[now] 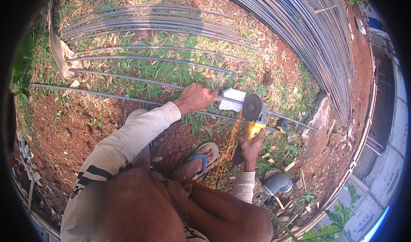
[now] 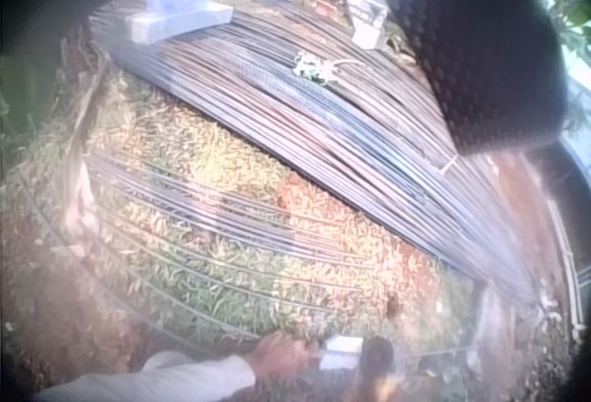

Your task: The person uses an angle grinder to cut several long metal rods laid on the ground. After each cut, the person repositions the rods and continues cutting until multiple short pieces are produced and stacked.

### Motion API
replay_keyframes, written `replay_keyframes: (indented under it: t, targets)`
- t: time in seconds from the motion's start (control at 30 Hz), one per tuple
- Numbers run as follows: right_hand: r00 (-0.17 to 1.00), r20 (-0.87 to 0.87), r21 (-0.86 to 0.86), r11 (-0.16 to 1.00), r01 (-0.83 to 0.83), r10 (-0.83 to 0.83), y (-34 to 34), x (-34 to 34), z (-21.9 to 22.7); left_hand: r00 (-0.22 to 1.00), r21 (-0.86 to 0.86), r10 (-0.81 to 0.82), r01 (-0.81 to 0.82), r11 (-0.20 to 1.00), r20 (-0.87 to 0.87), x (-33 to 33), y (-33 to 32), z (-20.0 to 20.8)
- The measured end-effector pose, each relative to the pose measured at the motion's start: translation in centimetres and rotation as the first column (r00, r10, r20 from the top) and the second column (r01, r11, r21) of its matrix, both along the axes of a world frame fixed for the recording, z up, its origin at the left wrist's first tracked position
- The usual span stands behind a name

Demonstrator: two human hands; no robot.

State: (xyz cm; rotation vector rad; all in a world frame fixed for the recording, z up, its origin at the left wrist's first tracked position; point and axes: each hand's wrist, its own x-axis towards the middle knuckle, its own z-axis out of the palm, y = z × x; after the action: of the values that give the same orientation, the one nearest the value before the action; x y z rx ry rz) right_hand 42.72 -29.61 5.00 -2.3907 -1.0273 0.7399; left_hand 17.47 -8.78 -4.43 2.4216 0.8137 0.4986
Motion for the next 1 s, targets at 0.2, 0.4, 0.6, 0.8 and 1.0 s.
replay_keyframes:
  t: [0.2,0.4,0.6,0.8,1.0]
  targets:
    - [0.992,0.115,0.047,0.998,-0.05,0.045,-0.5,0.1,-0.8,0.998,-0.123,-0.036,0.028,0.992,-0.059,0.0,0.5,0.6]
    - [0.998,0.062,0.041,0.999,-0.019,0.017,-0.4,-0.5,-0.2,0.996,-0.093,-0.053,0.047,0.995,-0.073,0.0,1.0,0.7]
    - [0.995,0.099,0.054,0.998,-0.026,0.021,-0.5,-0.7,-0.5,0.999,-0.099,-0.048,0.046,0.994,-0.014,0.0,1.6,0.8]
    - [0.996,0.086,0.037,0.999,-0.019,0.016,-0.4,-0.6,-0.5,0.999,-0.095,-0.011,0.016,0.995,0.053,0.0,1.7,1.0]
    - [0.994,0.11,0.017,1.0,-0.015,0.013,-0.5,-0.8,-0.4,0.999,-0.13,-0.038,0.038,0.991,0.007,0.1,1.9,1.1]
